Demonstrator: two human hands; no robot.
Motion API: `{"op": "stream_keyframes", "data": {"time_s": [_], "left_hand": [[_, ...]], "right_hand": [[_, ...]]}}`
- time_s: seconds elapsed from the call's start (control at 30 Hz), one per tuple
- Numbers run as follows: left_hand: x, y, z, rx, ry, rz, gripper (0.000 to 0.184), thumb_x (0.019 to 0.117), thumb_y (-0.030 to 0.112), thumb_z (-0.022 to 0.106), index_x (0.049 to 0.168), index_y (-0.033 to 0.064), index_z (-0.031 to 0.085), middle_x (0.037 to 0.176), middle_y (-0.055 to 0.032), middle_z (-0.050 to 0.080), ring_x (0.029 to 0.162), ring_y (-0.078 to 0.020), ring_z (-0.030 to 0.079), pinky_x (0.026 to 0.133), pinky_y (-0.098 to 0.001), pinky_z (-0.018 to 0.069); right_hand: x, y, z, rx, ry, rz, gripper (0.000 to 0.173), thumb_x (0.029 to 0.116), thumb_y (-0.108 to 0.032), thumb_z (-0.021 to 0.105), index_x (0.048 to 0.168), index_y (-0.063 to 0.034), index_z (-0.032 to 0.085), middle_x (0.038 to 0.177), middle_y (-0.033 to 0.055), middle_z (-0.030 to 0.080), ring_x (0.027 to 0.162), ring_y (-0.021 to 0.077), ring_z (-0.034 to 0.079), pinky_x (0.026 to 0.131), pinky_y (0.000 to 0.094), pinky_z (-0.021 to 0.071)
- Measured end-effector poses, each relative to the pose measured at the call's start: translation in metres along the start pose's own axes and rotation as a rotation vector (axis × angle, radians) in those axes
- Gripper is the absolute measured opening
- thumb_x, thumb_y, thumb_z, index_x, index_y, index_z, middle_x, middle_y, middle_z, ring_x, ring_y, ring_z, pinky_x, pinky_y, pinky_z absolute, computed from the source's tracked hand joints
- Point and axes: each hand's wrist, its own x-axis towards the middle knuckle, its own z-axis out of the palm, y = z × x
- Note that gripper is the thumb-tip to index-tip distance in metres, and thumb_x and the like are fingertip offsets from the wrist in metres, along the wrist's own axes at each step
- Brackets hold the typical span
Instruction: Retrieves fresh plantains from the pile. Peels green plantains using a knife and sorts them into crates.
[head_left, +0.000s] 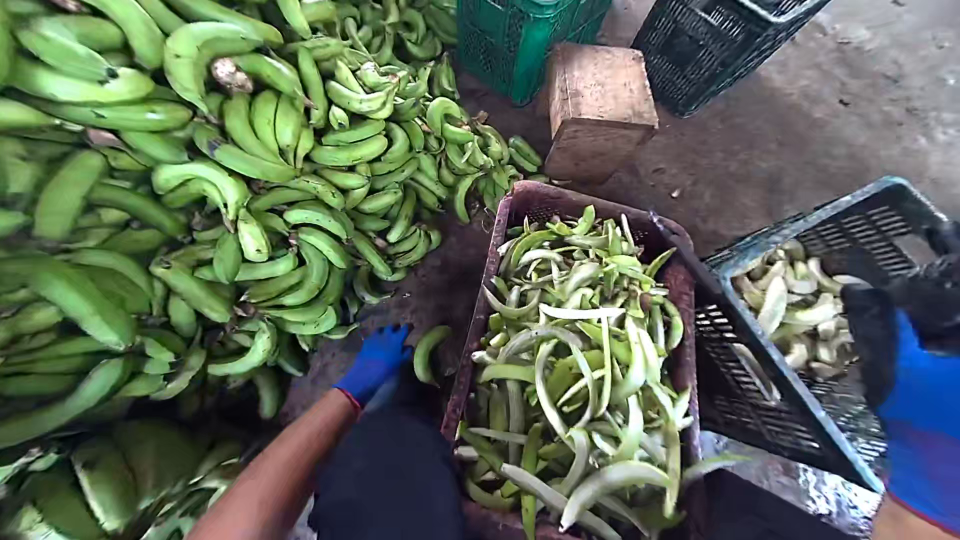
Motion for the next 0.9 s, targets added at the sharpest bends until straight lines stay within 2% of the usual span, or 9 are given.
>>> {"op": "stream_keyframes", "data": {"time_s": [0.13,0.23,0.33,0.4,0.47,0.6,0.7,0.8,0.9], "left_hand": [[0.052,0.007,0.055,0.024,-0.054,-0.124,0.080,0.0966,0.053,0.060,0.157,0.0060,0.035,0.163,-0.0271,0.025,0.151,-0.0528,0.012,0.113,-0.0738,0.0207],[0.071,0.016,0.081,0.016,-0.045,-0.175,0.085,0.0933,0.046,0.066,0.156,-0.0003,0.033,0.165,-0.0264,0.018,0.153,-0.0490,0.004,0.117,-0.0720,0.0115],[0.068,0.015,0.089,-0.064,-0.012,-0.247,0.075,0.0943,0.038,0.067,0.154,0.0045,0.039,0.165,-0.0227,0.024,0.153,-0.0451,0.017,0.116,-0.0649,0.0255],[0.062,0.005,0.083,-0.267,0.074,-0.284,0.072,0.0932,0.032,0.069,0.152,0.0025,0.041,0.158,-0.0250,0.036,0.144,-0.0458,0.035,0.110,-0.0639,0.0373],[0.049,-0.003,0.061,-0.569,0.249,-0.292,0.069,0.0908,0.020,0.073,0.148,-0.0007,0.042,0.136,-0.0308,0.056,0.123,-0.0492,0.057,0.099,-0.0666,0.0460],[0.011,0.013,-0.041,-1.096,0.622,-0.213,0.067,0.0995,0.031,0.065,0.150,-0.0034,0.037,0.136,-0.0299,0.055,0.118,-0.0385,0.060,0.098,-0.0553,0.0501],[-0.045,0.074,-0.126,-1.242,0.728,-0.048,0.058,0.1058,0.042,0.049,0.151,0.0065,0.039,0.130,-0.0195,0.059,0.105,-0.0234,0.063,0.087,-0.0439,0.0542],[-0.110,0.152,-0.169,-1.272,0.714,0.263,0.050,0.1063,0.030,0.052,0.150,0.0110,0.038,0.118,-0.0126,0.063,0.088,-0.0164,0.067,0.073,-0.0358,0.0583],[-0.157,0.213,-0.165,-1.094,0.703,0.514,0.062,0.0978,0.017,0.064,0.151,0.0065,0.035,0.125,-0.0139,0.062,0.101,-0.0176,0.069,0.084,-0.0377,0.0605]], "right_hand": [[0.005,0.008,0.014,0.030,-0.010,-0.029,0.079,0.0912,-0.052,0.066,0.142,0.0061,0.051,0.145,0.0324,0.051,0.134,0.0374,0.054,0.111,0.0468,0.0455],[0.008,0.002,0.020,0.007,-0.003,-0.068,0.082,0.0898,-0.050,0.066,0.141,0.0118,0.050,0.144,0.0374,0.049,0.137,0.0419,0.049,0.114,0.0447,0.0414],[0.005,-0.023,0.022,-0.080,-0.043,-0.066,0.078,0.0898,-0.043,0.063,0.143,0.0133,0.048,0.149,0.0423,0.039,0.139,0.0557,0.041,0.114,0.0579,0.0355],[0.004,-0.040,0.023,-0.030,-0.052,-0.099,0.071,0.0896,-0.032,0.066,0.140,0.0157,0.049,0.144,0.0426,0.044,0.134,0.0540,0.047,0.112,0.0565,0.0391],[0.000,-0.051,0.019,0.046,-0.101,-0.112,0.068,0.0888,-0.024,0.066,0.142,0.0136,0.048,0.135,0.0372,0.056,0.124,0.0452,0.059,0.106,0.0529,0.0460],[-0.022,-0.083,0.007,0.252,-0.352,-0.033,0.078,0.0881,-0.031,0.065,0.155,-0.0011,0.039,0.123,0.0237,0.067,0.108,0.0278,0.068,0.093,0.0479,0.0531],[-0.047,-0.103,0.008,0.467,-0.547,-0.127,0.064,0.0901,-0.028,0.066,0.147,-0.0047,0.050,0.109,0.0113,0.072,0.090,0.0143,0.069,0.081,0.0369,0.0581],[-0.071,-0.125,0.004,0.638,-0.635,-0.188,0.049,0.0936,-0.019,0.062,0.139,-0.0013,0.058,0.115,0.0110,0.071,0.097,0.0115,0.069,0.087,0.0318,0.0575],[-0.078,-0.129,0.003,0.702,-0.662,-0.175,0.049,0.0978,-0.021,0.058,0.143,-0.0005,0.054,0.117,0.0132,0.070,0.096,0.0130,0.070,0.088,0.0327,0.0583]]}}
